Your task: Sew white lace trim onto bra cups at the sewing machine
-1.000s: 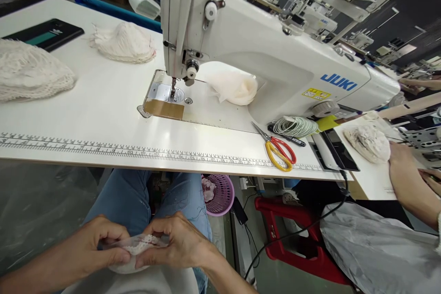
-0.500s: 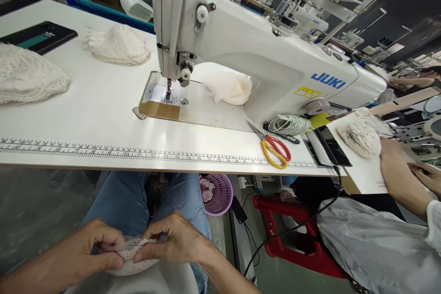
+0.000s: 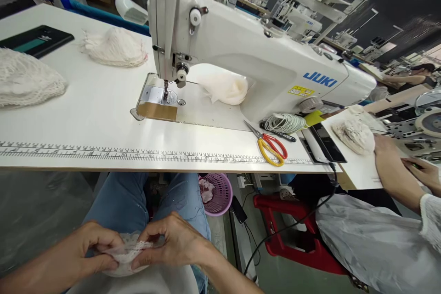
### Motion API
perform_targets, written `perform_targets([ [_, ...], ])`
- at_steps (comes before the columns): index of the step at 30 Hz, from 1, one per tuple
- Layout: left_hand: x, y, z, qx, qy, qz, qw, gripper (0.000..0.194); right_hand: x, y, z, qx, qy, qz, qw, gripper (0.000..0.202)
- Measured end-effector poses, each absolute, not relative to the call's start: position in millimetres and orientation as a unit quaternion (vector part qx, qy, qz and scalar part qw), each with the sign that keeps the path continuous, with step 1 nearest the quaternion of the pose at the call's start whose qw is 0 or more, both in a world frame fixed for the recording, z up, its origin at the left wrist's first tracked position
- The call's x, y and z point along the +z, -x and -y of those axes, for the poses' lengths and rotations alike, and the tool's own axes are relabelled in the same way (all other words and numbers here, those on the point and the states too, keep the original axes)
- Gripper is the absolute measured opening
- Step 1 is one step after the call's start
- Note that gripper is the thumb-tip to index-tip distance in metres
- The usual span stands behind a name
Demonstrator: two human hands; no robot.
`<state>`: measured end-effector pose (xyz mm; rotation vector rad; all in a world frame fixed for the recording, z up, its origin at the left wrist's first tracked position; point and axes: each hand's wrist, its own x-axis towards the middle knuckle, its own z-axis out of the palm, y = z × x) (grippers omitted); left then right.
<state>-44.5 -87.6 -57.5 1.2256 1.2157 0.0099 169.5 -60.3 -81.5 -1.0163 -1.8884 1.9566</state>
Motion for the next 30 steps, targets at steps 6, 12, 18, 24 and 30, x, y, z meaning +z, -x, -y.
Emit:
perform_targets([
  [6, -63.5, 44.9, 88.4, 0.018, -0.527, -0.53, 0.665, 0.016, -83.5, -169.9, 60.7, 0.661, 0.342, 0.655, 0.133, 0.048],
  [12, -66.8, 46.3, 91.1, 0.025, -0.52, -0.531, 0.669, 0.016, -85.0, -169.3, 60.0, 0.673, 0.329, 0.648, 0.137, 0.042],
  [18, -62.6, 47.8, 92.3, -0.002, -0.526, -0.562, 0.638, 0.016, -86.0, -168.6, 59.2, 0.689, 0.317, 0.636, 0.14, 0.037],
  [24, -64.1, 53.9, 93.3, 0.003, -0.524, -0.543, 0.657, 0.013, -84.8, -170.0, 57.7, 0.717, 0.325, 0.601, 0.137, 0.04],
  [30, -73.4, 61.6, 92.9, 0.052, -0.44, -0.481, 0.756, 0.016, -82.6, -175.8, 51.8, 0.767, 0.348, 0.527, 0.117, 0.041],
])
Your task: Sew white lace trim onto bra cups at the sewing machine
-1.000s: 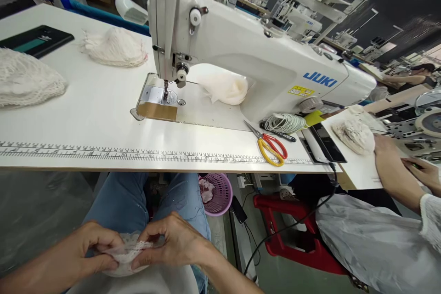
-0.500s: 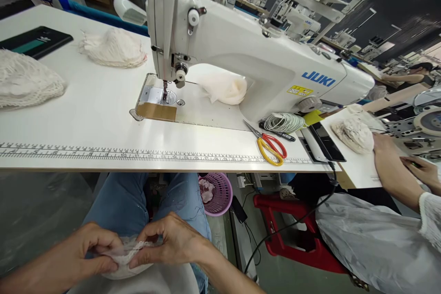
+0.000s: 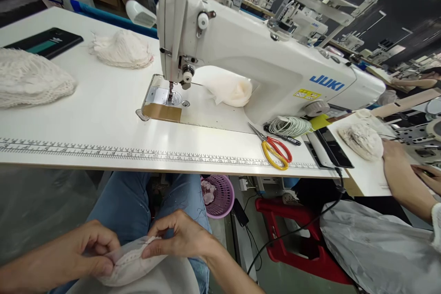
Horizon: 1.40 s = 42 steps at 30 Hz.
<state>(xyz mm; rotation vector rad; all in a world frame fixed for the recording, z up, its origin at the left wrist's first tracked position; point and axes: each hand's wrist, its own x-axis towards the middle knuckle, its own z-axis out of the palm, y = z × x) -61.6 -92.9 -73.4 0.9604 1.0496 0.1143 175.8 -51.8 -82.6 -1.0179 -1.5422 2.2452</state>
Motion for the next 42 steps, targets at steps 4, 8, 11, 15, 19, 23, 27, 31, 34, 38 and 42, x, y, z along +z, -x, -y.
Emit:
perform_targets([
  [4, -76.6, 63.7, 92.1, 0.08, -0.41, -0.438, 0.796, 0.028, -83.5, -178.2, 49.2, 0.785, 0.356, 0.497, 0.1, 0.041],
  [8, -76.1, 63.7, 91.8, 0.093, -0.389, -0.442, 0.803, 0.023, -85.7, -178.6, 48.8, 0.784, 0.36, 0.497, 0.091, 0.039],
  [11, -74.2, 64.9, 90.8, 0.09, -0.38, -0.46, 0.797, 0.02, -86.5, -177.3, 48.2, 0.779, 0.366, 0.501, 0.088, 0.043],
  [15, -70.2, 67.2, 88.3, 0.088, -0.406, -0.451, 0.79, 0.019, -83.6, -173.8, 47.3, 0.773, 0.368, 0.509, 0.092, 0.043],
  [19, -61.5, 63.0, 83.3, 0.065, -0.44, -0.452, 0.773, 0.023, -77.6, -170.3, 46.1, 0.764, 0.353, 0.531, 0.097, 0.04],
  [23, -49.2, 55.0, 76.7, 0.02, -0.482, -0.499, 0.72, 0.019, -75.7, -169.3, 44.5, 0.749, 0.34, 0.56, 0.102, 0.043],
  [27, -45.5, 50.8, 74.4, 0.005, -0.502, -0.51, 0.698, 0.01, -80.0, -171.8, 43.8, 0.755, 0.351, 0.543, 0.109, 0.042],
  [31, -54.3, 50.1, 78.3, 0.044, -0.493, -0.494, 0.714, 0.011, -87.4, -175.1, 43.5, 0.762, 0.362, 0.527, 0.106, 0.044],
  [34, -61.3, 51.5, 81.5, 0.061, -0.474, -0.479, 0.737, 0.014, -90.9, -176.2, 43.3, 0.764, 0.369, 0.519, 0.103, 0.047],
  [38, -64.5, 53.8, 82.4, 0.066, -0.459, -0.476, 0.747, 0.014, -90.7, -174.5, 43.8, 0.761, 0.372, 0.522, 0.096, 0.049],
  [42, -64.8, 51.4, 81.1, 0.089, -0.438, -0.44, 0.779, 0.021, -84.9, -169.8, 46.9, 0.749, 0.369, 0.54, 0.104, 0.049],
])
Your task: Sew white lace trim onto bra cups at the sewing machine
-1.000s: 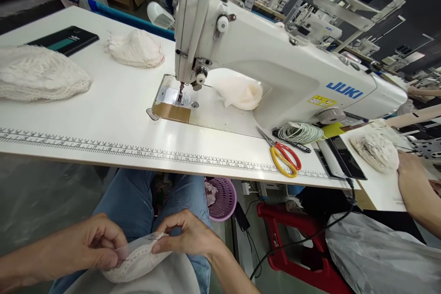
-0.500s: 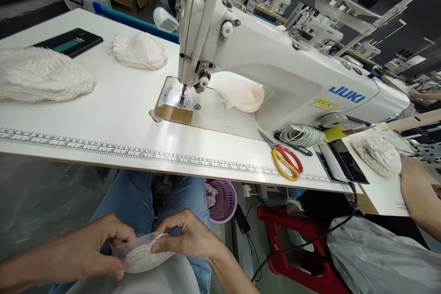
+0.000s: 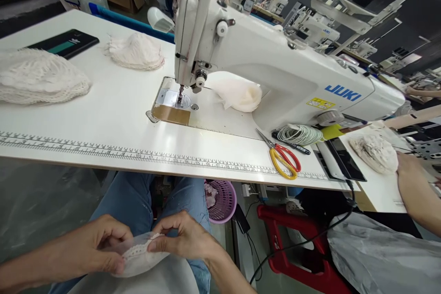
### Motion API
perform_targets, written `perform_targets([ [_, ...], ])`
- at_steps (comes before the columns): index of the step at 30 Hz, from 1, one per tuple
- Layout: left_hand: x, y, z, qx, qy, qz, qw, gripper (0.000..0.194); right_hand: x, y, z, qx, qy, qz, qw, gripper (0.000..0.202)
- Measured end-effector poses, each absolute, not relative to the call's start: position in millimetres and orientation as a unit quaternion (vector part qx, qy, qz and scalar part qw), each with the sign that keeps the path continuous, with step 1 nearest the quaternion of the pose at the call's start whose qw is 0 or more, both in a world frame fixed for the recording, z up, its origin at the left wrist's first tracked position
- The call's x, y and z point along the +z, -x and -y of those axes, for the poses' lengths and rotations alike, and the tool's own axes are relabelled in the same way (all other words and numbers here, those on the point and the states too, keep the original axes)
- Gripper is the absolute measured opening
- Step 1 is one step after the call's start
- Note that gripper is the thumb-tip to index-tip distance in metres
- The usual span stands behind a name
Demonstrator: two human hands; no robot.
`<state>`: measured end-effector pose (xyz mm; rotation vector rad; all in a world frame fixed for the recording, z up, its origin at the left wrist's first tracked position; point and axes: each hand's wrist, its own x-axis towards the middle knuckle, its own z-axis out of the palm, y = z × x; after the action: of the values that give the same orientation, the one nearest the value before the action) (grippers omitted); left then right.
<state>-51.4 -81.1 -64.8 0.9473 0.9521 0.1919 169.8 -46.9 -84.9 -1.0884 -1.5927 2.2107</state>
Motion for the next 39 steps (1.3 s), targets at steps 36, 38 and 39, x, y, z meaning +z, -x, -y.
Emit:
perform_targets([
  [36, -85.5, 33.3, 83.3, 0.067, -0.439, -0.492, 0.748, 0.044, -80.8, -175.8, 60.9, 0.626, 0.351, 0.689, 0.101, 0.035],
  [38, -89.7, 34.9, 84.2, 0.049, -0.492, -0.498, 0.712, 0.041, -83.6, -179.8, 64.0, 0.612, 0.341, 0.707, 0.1, 0.031],
  [39, -91.4, 34.1, 80.4, 0.028, -0.521, -0.48, 0.705, 0.038, -83.2, -185.0, 63.3, 0.594, 0.346, 0.719, 0.099, 0.029],
])
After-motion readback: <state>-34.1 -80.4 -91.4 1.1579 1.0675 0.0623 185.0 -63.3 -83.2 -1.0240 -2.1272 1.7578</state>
